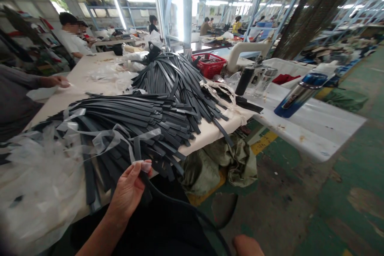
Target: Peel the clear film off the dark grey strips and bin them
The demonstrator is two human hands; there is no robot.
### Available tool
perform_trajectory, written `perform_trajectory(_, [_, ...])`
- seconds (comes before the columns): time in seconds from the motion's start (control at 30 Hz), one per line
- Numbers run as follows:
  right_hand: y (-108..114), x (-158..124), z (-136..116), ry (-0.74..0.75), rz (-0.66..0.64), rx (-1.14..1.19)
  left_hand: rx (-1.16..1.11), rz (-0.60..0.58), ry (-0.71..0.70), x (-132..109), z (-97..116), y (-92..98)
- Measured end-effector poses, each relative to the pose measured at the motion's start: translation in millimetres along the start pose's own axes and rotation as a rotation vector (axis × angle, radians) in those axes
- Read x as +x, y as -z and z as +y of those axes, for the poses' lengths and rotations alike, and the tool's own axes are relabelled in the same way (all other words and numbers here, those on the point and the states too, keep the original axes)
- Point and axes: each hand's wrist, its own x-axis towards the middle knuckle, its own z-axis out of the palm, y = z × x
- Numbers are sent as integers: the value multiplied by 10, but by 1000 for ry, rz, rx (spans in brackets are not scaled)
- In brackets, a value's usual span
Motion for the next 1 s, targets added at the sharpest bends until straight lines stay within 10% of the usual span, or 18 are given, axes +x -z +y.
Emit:
perform_trajectory(0.27, [958, 185, -1764, 717, -166, 533, 100, -120, 10, -136, -204, 91])
perform_trajectory(0.37, [1042, 239, -2189, 710, -180, 662, 144, -148, 39, -132, -199, 116])
perform_trajectory(0.53, [1072, 318, -2291, 599, 267, 588, 142, -119, -56, -130, 14, 114])
perform_trajectory(0.8, [1192, 398, -2463, 724, -76, 1018, 327, -192, -153, -183, 113, 49])
perform_trajectory(1.0, [1290, 395, -2098, 613, 87, 1101, 26, -12, -84, 41, 358, 111])
